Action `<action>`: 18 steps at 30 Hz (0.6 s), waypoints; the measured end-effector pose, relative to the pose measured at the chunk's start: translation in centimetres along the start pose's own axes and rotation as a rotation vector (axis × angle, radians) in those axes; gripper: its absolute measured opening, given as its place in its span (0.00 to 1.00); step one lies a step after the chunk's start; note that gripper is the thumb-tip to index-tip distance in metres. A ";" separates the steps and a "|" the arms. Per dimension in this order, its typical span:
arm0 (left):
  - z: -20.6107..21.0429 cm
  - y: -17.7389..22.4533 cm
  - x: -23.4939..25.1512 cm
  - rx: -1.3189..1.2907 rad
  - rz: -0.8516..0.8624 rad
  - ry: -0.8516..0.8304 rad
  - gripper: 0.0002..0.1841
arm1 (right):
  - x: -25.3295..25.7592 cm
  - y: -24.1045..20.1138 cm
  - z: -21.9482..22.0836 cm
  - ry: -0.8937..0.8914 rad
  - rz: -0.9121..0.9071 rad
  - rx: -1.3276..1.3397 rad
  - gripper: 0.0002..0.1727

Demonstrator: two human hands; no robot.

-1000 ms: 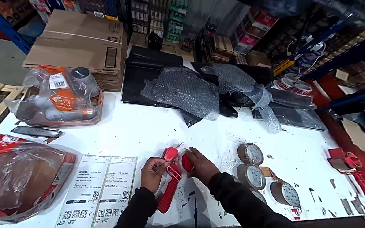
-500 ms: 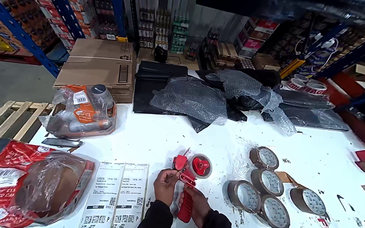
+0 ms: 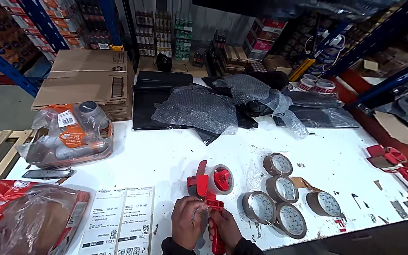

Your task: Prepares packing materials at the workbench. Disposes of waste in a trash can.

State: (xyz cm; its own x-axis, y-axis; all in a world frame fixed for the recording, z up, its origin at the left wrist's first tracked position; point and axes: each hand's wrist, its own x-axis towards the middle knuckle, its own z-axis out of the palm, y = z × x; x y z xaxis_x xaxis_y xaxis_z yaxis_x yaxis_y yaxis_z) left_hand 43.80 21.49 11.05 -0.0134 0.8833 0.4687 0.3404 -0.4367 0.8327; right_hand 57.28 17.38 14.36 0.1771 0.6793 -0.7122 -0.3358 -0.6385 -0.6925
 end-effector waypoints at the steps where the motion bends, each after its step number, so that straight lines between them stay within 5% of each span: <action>1: 0.0 0.5 0.5 0.034 0.062 0.003 0.09 | -0.2 -0.2 -0.3 -0.007 -0.011 -0.006 0.08; 4: 0.1 1.3 0.8 0.087 0.143 0.007 0.08 | -1.2 -0.6 -1.3 -0.020 -0.018 0.035 0.09; 12: 3.8 7.2 0.0 -0.156 -0.130 -0.045 0.09 | -5.1 -0.2 -7.4 -0.056 -0.041 0.179 0.08; 18: 7.0 13.7 -2.2 -0.117 0.064 -0.226 0.10 | -10.1 1.3 -14.7 -0.033 -0.090 0.272 0.06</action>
State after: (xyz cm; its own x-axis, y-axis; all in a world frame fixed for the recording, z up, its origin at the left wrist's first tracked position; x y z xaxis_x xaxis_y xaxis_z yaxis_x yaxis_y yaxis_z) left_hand 55.02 14.75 19.37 0.2193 0.8633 0.4546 0.2229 -0.4979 0.8381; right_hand 68.68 4.32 18.99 0.1884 0.7433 -0.6419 -0.5570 -0.4575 -0.6932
